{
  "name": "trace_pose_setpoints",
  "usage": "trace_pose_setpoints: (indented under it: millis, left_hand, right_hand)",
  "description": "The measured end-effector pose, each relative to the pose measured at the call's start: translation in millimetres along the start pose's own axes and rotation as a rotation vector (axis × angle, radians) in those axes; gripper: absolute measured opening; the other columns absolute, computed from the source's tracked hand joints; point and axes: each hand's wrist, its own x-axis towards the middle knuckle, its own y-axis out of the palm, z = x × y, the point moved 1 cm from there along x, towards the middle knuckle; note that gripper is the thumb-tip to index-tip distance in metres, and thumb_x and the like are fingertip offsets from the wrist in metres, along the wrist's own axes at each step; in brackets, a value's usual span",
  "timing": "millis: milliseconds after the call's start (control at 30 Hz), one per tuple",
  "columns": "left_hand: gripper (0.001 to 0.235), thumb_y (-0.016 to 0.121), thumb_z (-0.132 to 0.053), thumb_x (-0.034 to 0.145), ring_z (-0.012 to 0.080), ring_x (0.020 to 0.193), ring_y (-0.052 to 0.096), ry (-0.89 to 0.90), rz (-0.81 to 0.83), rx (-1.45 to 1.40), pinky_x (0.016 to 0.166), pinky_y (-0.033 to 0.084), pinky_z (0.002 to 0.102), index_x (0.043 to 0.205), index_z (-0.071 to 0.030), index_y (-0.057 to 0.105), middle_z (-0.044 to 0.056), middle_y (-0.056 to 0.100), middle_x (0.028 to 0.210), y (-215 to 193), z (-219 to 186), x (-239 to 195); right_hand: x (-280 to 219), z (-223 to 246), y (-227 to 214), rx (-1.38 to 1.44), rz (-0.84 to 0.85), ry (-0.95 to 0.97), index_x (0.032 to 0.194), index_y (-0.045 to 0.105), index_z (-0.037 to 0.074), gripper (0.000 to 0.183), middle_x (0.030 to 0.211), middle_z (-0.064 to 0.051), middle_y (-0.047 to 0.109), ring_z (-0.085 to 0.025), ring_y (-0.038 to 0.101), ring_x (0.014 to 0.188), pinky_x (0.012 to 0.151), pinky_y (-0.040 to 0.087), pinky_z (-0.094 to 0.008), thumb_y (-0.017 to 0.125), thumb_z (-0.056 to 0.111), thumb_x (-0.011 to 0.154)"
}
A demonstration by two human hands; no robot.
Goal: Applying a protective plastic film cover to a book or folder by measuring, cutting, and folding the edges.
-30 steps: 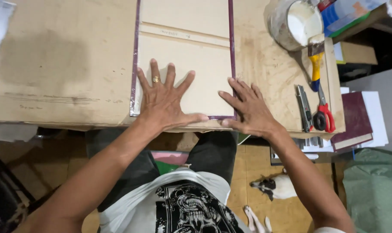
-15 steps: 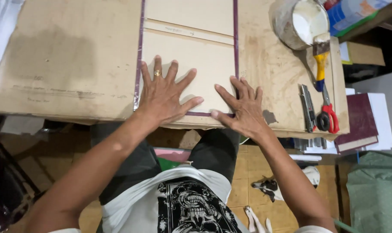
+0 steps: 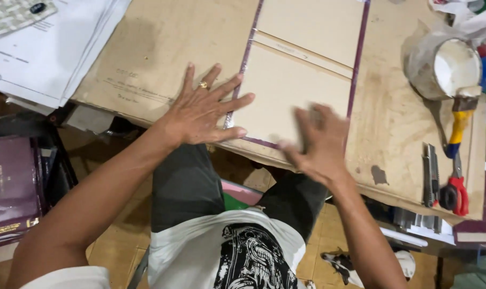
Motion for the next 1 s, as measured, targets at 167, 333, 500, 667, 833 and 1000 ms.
trace_pose_setpoints:
  millis: [167,333,500,667,833,1000]
  left_hand:
    - [0.068,0.03,-0.074,0.097,0.0492,0.153,0.018,-0.01,0.002,0.008,0.114,0.005,0.08,0.158,-0.045,0.034,0.006,0.03,0.169,-2.1,-1.2,-0.4]
    - [0.073,0.03,-0.077,0.093,0.0478,0.152,0.022,0.036,-0.017,-0.008,0.114,0.007,0.08,0.158,-0.044,0.035,0.003,0.033,0.167,-0.5,14.3,3.4]
    - [0.08,0.032,-0.083,0.091,0.0476,0.152,0.019,0.103,-0.017,-0.033,0.112,0.008,0.083,0.161,-0.044,0.029,0.005,0.031,0.168,0.8,17.1,0.8]
    - [0.076,0.023,-0.075,0.095,0.0387,0.15,0.023,0.04,-0.1,0.071,0.109,0.013,0.079,0.161,-0.037,0.028,0.0,0.03,0.166,11.2,12.2,8.2]
    - [0.128,0.035,-0.108,0.064,0.0516,0.151,0.0,-0.159,-0.069,0.007,0.105,-0.006,0.083,0.164,-0.031,0.013,0.013,0.014,0.168,24.2,-24.6,30.8]
    - [0.127,0.033,-0.11,0.062,0.0502,0.151,-0.012,-0.203,-0.048,-0.018,0.105,-0.016,0.079,0.164,-0.037,0.01,0.013,-0.001,0.171,31.3,-29.1,31.9]
  right_hand:
    - [30.6,52.7,-3.1,0.086,0.291,-0.139,0.162,0.036,0.028,0.095,0.164,-0.027,0.023,-0.053,0.016,0.151,0.111,0.009,-0.08,0.051,0.081,0.085]
    - [37.0,54.8,-5.8,0.058,0.36,-0.058,0.159,0.038,0.037,0.073,0.166,-0.017,0.023,-0.046,0.013,0.154,0.113,0.004,-0.078,0.034,0.075,0.096]
    - [45.1,83.5,-10.1,0.055,0.385,0.035,0.163,0.033,0.029,0.097,0.164,-0.026,0.021,-0.054,0.011,0.151,0.108,0.004,-0.085,0.041,0.085,0.084]
    - [38.5,68.1,17.1,0.03,0.087,0.045,0.154,0.044,0.033,0.056,0.161,-0.017,0.039,-0.044,0.031,0.148,0.108,0.019,-0.077,0.037,0.056,0.104]
    - [13.8,51.0,-15.4,0.316,-0.015,-0.183,0.151,0.049,0.02,0.049,0.142,-0.015,0.053,-0.032,0.051,0.133,0.108,0.029,-0.058,0.034,0.045,0.111]
    - [-11.0,-13.6,2.5,-0.032,0.057,-0.081,0.16,0.036,0.028,0.062,0.165,-0.021,0.033,-0.04,0.028,0.154,0.112,0.017,-0.078,0.044,0.056,0.105]
